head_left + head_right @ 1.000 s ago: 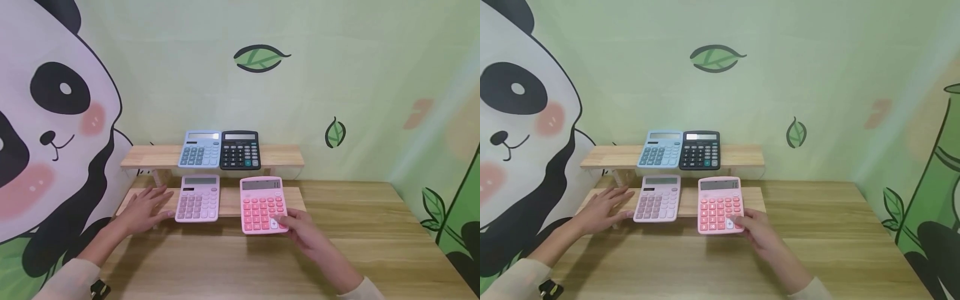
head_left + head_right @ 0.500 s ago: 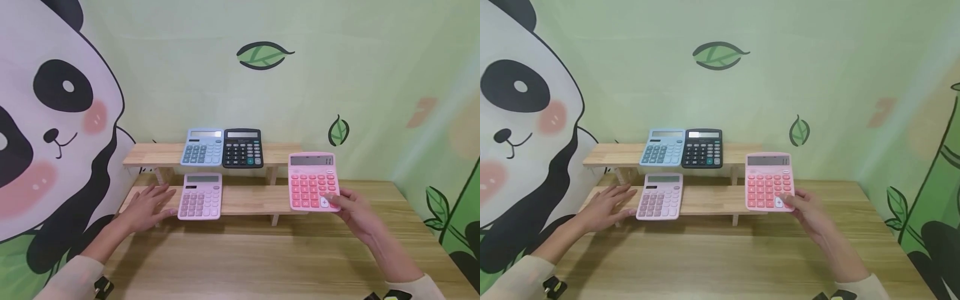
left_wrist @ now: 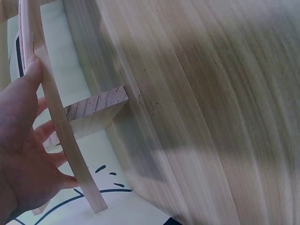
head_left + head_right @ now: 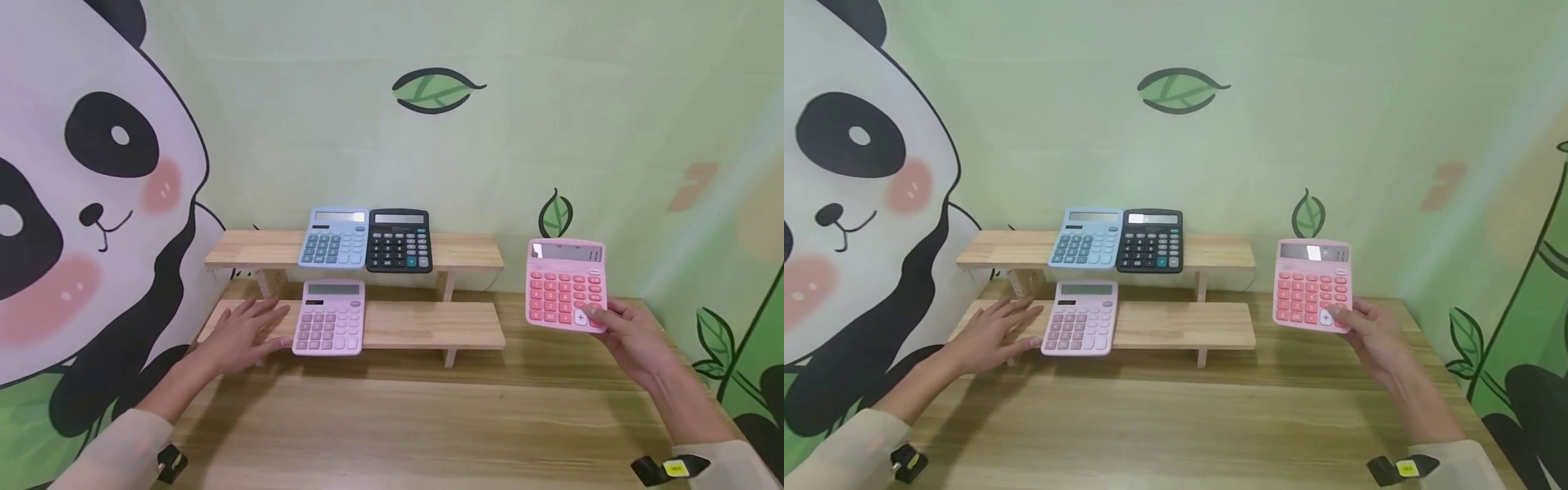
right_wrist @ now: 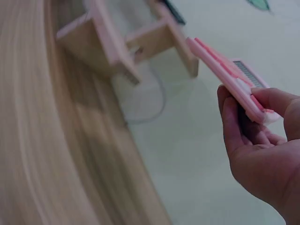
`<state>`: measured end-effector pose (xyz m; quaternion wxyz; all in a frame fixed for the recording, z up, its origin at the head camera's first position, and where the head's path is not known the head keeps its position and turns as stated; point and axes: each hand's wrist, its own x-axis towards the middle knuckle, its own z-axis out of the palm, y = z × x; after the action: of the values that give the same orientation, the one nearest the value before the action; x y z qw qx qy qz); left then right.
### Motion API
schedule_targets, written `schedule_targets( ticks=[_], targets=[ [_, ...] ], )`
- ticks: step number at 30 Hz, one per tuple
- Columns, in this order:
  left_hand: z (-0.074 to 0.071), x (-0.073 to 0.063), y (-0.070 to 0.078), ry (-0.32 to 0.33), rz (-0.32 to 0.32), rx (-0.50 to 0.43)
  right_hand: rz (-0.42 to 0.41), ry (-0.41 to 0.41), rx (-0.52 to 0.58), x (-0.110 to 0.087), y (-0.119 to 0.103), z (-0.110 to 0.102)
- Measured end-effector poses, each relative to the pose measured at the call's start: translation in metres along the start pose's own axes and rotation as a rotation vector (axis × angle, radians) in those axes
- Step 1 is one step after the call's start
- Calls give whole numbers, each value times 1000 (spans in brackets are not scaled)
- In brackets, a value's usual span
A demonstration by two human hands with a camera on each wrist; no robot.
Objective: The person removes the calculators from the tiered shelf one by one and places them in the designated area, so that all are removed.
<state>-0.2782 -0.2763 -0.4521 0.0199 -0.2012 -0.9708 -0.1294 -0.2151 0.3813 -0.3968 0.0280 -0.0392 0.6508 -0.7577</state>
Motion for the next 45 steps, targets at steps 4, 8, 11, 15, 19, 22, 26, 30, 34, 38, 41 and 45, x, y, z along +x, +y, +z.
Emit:
schedule_targets(
  ticks=[4, 8, 11, 15, 19, 22, 26, 30, 34, 38, 41, 45],
  targets=[
    [2, 0, -2, -7, -8, -3, 19, 1, 0, 7, 11, -15],
    [3, -1, -2, -11, -11, -13, 63, 6, -18, 15, 27, -27],
    [3, -1, -2, -14, -11, -10, 112, 28, -32, 23, 42, -34],
    [1, -3, -4, -9, -11, -4, 161, 57, -86, 33, 60, -40],
    [0, -1, -3, -1, -2, -19, 207, 84, -160, 36, 73, -44],
    [0, 0, 0, 1, -1, -24, 249, 97, -139, 35, 82, -47],
    [-1, 0, 1, -1, -9, -22, 285, 99, -101, 35, 93, -47],
    [-1, 0, 1, -5, -14, -28, 287, 85, -142, 36, 99, -48],
    [-1, 1, 0, -6, -20, -35, 291, 79, -190, 37, 102, -47],
    [0, 1, 1, -3, -17, -44, 292, 88, -237, 34, 104, -45],
    [2, 0, 1, 3, -13, -55, 282, 98, -287, 33, 106, -42],
    [4, 0, 0, 8, -17, -71, 280, 112, -349, 34, 109, -41]
  ],
)
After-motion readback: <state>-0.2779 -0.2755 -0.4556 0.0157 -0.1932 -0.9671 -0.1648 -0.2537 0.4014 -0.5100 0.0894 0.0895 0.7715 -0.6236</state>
